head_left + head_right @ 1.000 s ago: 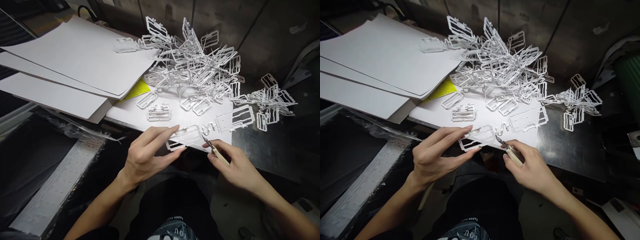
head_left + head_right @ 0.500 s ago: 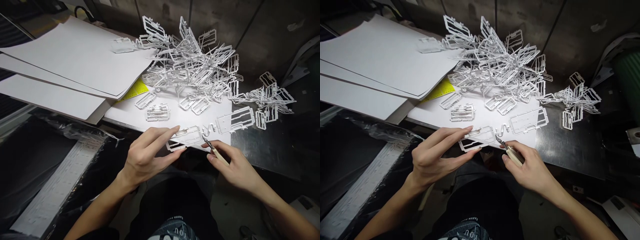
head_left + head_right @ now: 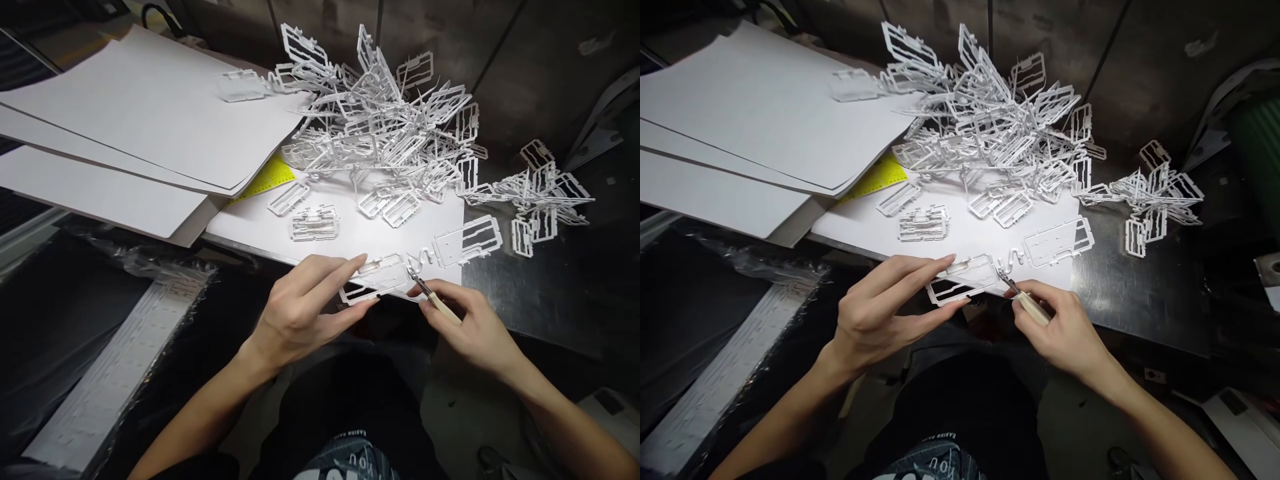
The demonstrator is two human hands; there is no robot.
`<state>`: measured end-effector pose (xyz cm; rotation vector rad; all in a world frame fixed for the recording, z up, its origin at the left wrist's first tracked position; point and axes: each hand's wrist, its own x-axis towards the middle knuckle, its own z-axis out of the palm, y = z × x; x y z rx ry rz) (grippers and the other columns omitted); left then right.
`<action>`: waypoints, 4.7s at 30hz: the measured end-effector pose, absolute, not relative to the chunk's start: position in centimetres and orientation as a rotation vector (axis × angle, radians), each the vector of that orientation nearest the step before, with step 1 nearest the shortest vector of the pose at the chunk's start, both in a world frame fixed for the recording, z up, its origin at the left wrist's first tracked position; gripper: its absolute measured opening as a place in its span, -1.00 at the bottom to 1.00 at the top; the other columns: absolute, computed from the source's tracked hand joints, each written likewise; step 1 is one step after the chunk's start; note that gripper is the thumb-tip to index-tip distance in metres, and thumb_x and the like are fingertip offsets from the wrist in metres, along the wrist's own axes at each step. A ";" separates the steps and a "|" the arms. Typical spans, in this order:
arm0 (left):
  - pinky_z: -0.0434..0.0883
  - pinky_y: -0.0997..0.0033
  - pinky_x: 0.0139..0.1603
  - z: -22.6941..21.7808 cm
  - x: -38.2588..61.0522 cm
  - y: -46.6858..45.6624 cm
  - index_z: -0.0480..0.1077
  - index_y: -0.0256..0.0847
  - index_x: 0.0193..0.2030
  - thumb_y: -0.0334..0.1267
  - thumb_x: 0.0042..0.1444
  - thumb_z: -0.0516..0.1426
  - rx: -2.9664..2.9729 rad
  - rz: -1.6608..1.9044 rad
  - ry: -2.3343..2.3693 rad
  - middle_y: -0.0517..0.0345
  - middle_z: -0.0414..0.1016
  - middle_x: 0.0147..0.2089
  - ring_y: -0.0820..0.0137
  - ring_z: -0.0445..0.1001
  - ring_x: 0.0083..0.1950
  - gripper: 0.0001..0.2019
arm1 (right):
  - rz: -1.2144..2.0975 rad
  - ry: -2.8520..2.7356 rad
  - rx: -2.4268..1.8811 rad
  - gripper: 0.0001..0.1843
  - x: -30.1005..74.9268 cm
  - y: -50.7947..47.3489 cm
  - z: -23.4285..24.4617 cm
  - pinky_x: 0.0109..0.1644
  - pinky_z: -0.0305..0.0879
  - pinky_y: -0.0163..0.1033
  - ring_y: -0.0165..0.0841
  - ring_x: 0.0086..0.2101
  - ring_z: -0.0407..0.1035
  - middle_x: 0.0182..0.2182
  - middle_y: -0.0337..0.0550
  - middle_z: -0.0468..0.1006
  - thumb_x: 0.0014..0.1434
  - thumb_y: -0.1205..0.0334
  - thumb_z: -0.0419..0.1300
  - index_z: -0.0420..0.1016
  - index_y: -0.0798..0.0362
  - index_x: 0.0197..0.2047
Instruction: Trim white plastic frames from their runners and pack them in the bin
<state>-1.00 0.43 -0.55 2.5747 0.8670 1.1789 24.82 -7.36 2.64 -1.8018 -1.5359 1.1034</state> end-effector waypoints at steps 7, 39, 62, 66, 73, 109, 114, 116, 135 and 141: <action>0.56 0.31 0.03 -2.2 -0.1 0.7 0.45 -0.30 0.26 -0.24 0.26 0.37 2.538 1.149 0.912 -0.01 0.62 -0.08 0.28 0.60 -0.09 -0.53 | 1.109 -1.464 -1.859 -0.72 25.5 -6.8 0.8 -0.32 0.24 -0.23 -0.15 -0.22 0.51 -0.29 -0.23 0.65 0.15 0.07 0.18 0.69 -0.03 -0.22; 0.47 0.01 0.29 -5.1 -2.8 6.0 0.40 -0.31 0.35 -0.19 0.29 0.31 2.508 1.083 1.393 -0.18 0.48 0.14 0.05 0.43 0.20 -0.47 | 0.023 -1.817 -2.084 -0.55 23.1 2.1 -0.1 -0.28 0.21 -0.18 -0.09 -0.19 0.53 -0.12 -0.11 0.61 0.22 0.15 0.50 0.33 -0.01 0.00; 0.49 0.07 0.36 -2.2 1.7 4.7 0.23 -0.14 0.51 -0.11 0.11 0.45 2.030 0.837 0.594 -0.17 0.45 0.40 0.07 0.50 0.36 -0.13 | 0.556 -1.570 -1.470 -0.81 28.1 -5.4 2.2 -0.12 0.48 -0.24 -0.25 -0.19 0.52 -0.26 -0.22 0.53 0.37 0.19 0.39 0.43 -0.05 -0.18; 0.58 0.25 0.20 -0.9 1.9 3.9 0.42 -0.10 0.37 -0.13 -0.03 0.52 1.848 0.684 0.571 -0.02 0.56 0.29 0.12 0.60 0.22 -0.19 | 0.519 -1.578 -1.429 -0.83 28.1 -5.2 1.5 -0.10 0.50 -0.24 -0.26 -0.19 0.53 -0.27 -0.22 0.54 0.38 0.23 0.37 0.43 -0.05 -0.19; 0.57 0.42 -0.13 -0.6 1.5 3.0 0.51 -0.14 0.21 -0.18 0.20 0.40 2.020 0.910 0.701 0.10 0.66 -0.04 0.39 0.59 -0.19 -0.55 | 0.427 -1.618 -1.618 -0.78 27.3 -5.4 1.8 -0.21 0.42 -0.24 -0.26 -0.28 0.51 -0.24 -0.17 0.59 0.40 0.04 0.33 0.44 -0.03 -0.14; 0.58 0.29 0.23 -0.9 1.3 2.4 0.37 -0.15 0.31 -0.37 0.29 0.32 2.380 1.199 0.728 -0.01 0.62 0.11 0.29 0.62 0.13 -0.52 | 0.932 -1.571 -1.836 -0.61 25.1 -6.7 3.3 -0.38 0.14 -0.27 -0.34 -0.46 0.29 -0.48 -0.33 0.44 0.41 -0.13 0.20 0.56 -0.01 -0.29; 0.58 0.29 0.21 -2.6 2.0 2.8 0.39 -0.20 0.29 -0.34 0.30 0.31 2.346 1.137 0.772 -0.02 0.62 0.11 0.28 0.62 0.12 -0.55 | 0.872 -1.551 -1.853 -0.57 25.3 -5.8 1.5 -0.40 0.11 -0.26 -0.33 -0.46 0.29 -0.51 -0.30 0.40 0.41 -0.12 0.19 0.55 0.01 -0.35; 0.57 0.28 0.21 -3.1 1.8 3.2 0.40 -0.22 0.28 -0.32 0.31 0.31 2.350 1.111 0.805 -0.04 0.62 0.12 0.27 0.62 0.12 -0.57 | 0.806 -1.543 -1.872 -0.61 25.6 -5.8 0.6 -0.39 0.15 -0.25 -0.32 -0.44 0.35 -0.47 -0.28 0.47 0.41 -0.10 0.21 0.58 0.01 -0.29; 0.29 0.03 0.43 -3.3 -6.3 13.9 0.29 -0.32 0.42 0.40 0.13 0.25 2.550 0.186 1.297 -0.28 0.36 0.40 -0.12 0.29 0.44 -0.05 | -0.130 -1.746 -1.811 -0.59 30.9 -0.7 -3.5 0.01 0.47 0.12 0.05 -0.03 0.48 0.05 0.16 0.51 0.45 -0.01 0.15 0.63 0.06 0.15; 0.35 0.03 0.31 -2.0 -5.2 14.4 0.41 -0.35 0.27 0.40 0.10 0.24 2.602 0.036 1.288 -0.27 0.45 0.20 -0.12 0.40 0.26 -0.13 | -0.123 -1.727 -1.737 -0.64 31.9 -2.8 -1.7 -0.02 0.47 -0.11 -0.21 -0.23 0.56 -0.17 -0.15 0.65 0.46 0.19 0.12 0.57 -0.01 0.23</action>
